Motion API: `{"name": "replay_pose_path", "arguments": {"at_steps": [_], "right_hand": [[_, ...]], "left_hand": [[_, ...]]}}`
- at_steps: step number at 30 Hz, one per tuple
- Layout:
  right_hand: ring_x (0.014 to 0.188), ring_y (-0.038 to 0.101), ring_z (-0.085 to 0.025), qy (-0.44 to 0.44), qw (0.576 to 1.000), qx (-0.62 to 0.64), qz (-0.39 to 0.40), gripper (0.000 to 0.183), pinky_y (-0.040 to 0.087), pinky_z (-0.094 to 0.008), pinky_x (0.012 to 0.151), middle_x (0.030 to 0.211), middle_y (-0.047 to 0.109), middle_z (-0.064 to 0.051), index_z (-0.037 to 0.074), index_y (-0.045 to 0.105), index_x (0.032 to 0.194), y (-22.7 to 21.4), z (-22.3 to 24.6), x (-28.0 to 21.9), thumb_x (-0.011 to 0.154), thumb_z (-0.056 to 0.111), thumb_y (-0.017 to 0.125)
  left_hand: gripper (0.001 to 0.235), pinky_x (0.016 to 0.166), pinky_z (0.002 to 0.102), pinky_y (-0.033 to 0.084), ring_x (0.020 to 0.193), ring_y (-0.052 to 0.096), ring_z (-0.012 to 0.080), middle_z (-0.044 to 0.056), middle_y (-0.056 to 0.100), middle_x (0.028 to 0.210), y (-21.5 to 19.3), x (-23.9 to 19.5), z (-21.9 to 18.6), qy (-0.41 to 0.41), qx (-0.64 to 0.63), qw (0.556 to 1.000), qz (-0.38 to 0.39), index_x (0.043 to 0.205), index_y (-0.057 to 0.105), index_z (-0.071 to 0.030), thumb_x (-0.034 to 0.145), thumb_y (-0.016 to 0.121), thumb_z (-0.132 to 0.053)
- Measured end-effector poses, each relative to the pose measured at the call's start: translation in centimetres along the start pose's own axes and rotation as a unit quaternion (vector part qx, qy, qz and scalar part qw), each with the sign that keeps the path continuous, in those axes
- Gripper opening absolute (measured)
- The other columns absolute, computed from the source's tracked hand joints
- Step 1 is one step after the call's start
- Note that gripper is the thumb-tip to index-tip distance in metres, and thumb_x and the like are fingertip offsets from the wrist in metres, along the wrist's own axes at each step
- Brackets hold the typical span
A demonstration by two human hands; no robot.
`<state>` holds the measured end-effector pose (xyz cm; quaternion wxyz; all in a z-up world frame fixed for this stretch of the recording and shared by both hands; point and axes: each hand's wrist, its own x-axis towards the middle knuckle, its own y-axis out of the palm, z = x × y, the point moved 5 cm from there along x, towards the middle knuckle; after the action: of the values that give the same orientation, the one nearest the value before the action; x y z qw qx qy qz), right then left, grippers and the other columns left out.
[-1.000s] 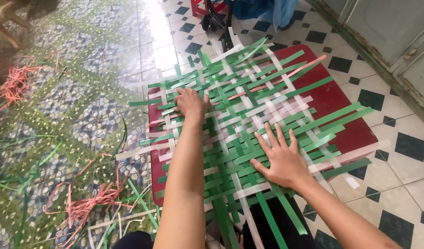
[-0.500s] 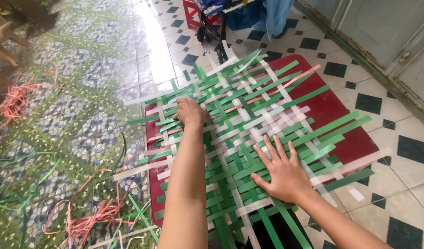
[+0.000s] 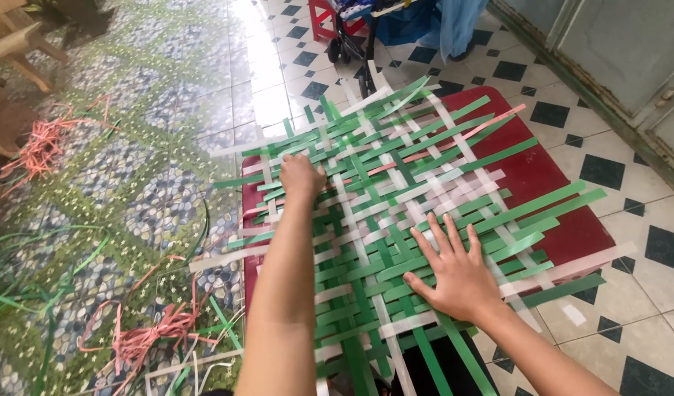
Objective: The person weaves green and white plastic strips into a mat on a red stool. They interlace the strips by hand, periodically pressing down to tighten the weave and adjusting the mat's position.
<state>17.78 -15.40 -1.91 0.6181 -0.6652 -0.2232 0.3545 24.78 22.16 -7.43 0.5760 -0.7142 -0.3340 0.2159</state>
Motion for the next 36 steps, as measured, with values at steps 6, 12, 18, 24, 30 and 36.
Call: {"name": "replay_pose_path", "arguments": {"at_steps": [6, 12, 18, 24, 30, 36], "right_hand": [[0.15, 0.008, -0.034, -0.005, 1.0, 0.001, -0.021, 0.081, 0.006, -0.061, 0.116, 0.163, 0.01, -0.011, 0.027, 0.019, 0.155, 0.1, 0.1, -0.3, 0.089, 0.075, 0.022], [0.149, 0.01, -0.032, -0.001, 0.999, 0.018, -0.035, 0.08, 0.007, -0.06, 0.116, 0.163, 0.013, -0.01, 0.029, 0.022, 0.154, 0.2, 0.1, -0.3, 0.088, 0.074, 0.024], [0.149, 0.011, -0.032, -0.002, 0.999, 0.015, -0.041, 0.08, 0.01, -0.06, 0.116, 0.162, 0.014, -0.01, 0.029, 0.022, 0.154, 0.0, 0.1, -0.3, 0.088, 0.075, 0.024], [0.149, 0.014, -0.033, -0.011, 0.998, 0.027, -0.061, 0.08, 0.01, -0.06, 0.116, 0.161, 0.018, -0.011, 0.028, 0.025, 0.153, 0.1, 0.0, -0.4, 0.088, 0.074, 0.026], [0.149, 0.015, -0.032, -0.001, 0.998, 0.021, -0.053, 0.081, 0.01, -0.059, 0.116, 0.162, 0.018, -0.011, 0.028, 0.026, 0.153, -0.1, 0.2, -0.4, 0.088, 0.076, 0.025], [0.149, 0.015, -0.034, -0.001, 0.997, 0.036, -0.065, 0.083, 0.009, -0.061, 0.116, 0.162, 0.018, -0.012, 0.025, 0.028, 0.153, 0.4, 0.2, -0.4, 0.087, 0.075, 0.026]], "left_hand": [[0.05, 0.084, 0.061, 0.052, 0.098, 0.06, 0.0556, 0.031, 0.056, 0.107, -4.2, -4.0, 2.0, 0.043, -0.102, 0.994, -0.01, 0.092, 0.067, 0.007, 0.08, 0.064, -0.042], [0.084, 0.094, 0.06, 0.05, 0.119, 0.048, 0.0564, 0.03, 0.042, 0.126, -8.9, -11.5, -3.7, 0.006, -0.127, 0.992, 0.001, 0.118, 0.049, 0.01, 0.068, 0.077, -0.053], [0.076, 0.098, 0.056, 0.047, 0.124, 0.043, 0.0533, 0.026, 0.044, 0.124, -7.7, -11.2, -4.5, -0.033, -0.067, 0.997, -0.015, 0.116, 0.048, 0.007, 0.068, 0.074, -0.047], [0.066, 0.101, 0.055, 0.043, 0.125, 0.039, 0.0593, 0.028, 0.045, 0.12, -5.8, -10.2, -3.8, 0.005, -0.063, 0.997, -0.043, 0.113, 0.047, 0.006, 0.07, 0.064, -0.041], [0.073, 0.114, 0.053, 0.028, 0.129, 0.039, 0.0543, 0.027, 0.048, 0.125, -3.1, -8.9, -2.6, 0.036, 0.007, 0.999, -0.029, 0.121, 0.049, 0.001, 0.073, 0.063, -0.053], [0.092, 0.118, 0.049, 0.024, 0.148, 0.019, 0.0384, 0.025, 0.026, 0.156, -7.7, -13.4, -1.2, 0.113, -0.043, 0.986, 0.119, 0.146, 0.04, -0.005, 0.083, 0.052, -0.07]]}}
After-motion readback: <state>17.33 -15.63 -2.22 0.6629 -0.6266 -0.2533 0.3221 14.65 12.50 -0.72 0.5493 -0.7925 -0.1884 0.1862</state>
